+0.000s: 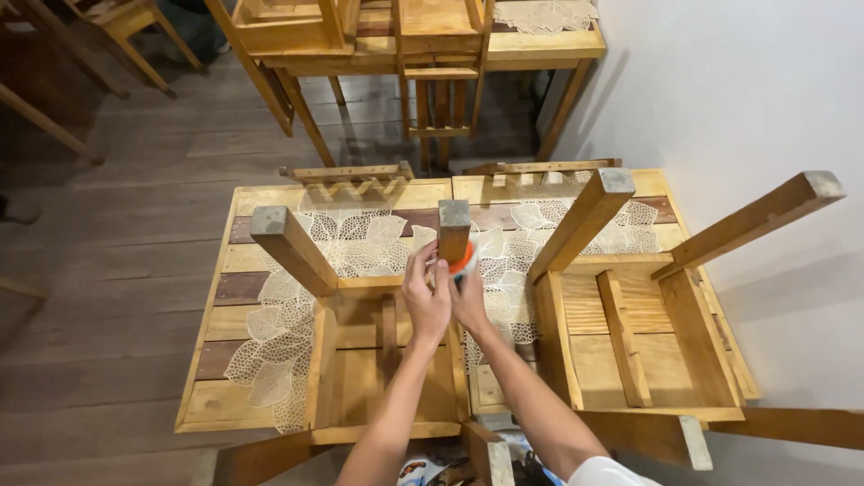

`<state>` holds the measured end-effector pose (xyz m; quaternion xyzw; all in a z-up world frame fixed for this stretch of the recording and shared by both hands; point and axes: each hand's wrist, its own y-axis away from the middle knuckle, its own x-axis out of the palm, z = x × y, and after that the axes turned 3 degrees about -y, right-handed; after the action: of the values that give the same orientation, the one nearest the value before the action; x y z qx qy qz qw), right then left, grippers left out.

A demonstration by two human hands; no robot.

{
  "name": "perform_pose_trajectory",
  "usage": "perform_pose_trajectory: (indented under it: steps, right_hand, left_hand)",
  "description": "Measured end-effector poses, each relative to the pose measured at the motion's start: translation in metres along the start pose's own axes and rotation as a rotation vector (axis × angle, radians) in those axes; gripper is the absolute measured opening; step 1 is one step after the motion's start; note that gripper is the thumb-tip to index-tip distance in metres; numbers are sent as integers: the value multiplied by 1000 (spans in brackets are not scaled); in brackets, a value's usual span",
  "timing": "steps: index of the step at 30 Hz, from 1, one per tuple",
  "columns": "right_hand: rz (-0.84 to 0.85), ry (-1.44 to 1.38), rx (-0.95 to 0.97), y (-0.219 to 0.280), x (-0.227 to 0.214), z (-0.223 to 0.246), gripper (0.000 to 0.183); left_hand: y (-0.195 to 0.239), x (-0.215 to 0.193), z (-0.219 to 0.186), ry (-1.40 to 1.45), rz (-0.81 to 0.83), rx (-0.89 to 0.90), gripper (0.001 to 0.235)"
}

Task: Sanding and cleaning the legs and frame of a wooden stool.

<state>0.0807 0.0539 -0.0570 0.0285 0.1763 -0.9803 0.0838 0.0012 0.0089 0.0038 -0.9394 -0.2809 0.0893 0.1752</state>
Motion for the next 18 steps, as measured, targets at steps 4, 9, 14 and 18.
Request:
perform_pose_trajectory:
  steps: [4, 9, 14, 18]
  right_hand:
    - [72, 17, 47, 14, -18, -80, 40]
    - [231, -342, 184, -3, -46, -174, 65]
    - [100, -557, 360, -92, -40, 14, 63]
    - [383, -422, 414, -108, -34, 14, 71]
  left_hand:
    - [11, 1, 12, -89, -23, 24, 35]
    - [13, 4, 40, -18, 1, -8, 34]
    - [3, -2, 19, -104, -13, 15, 31]
    - [-7, 3, 19, -235, -14, -59, 43]
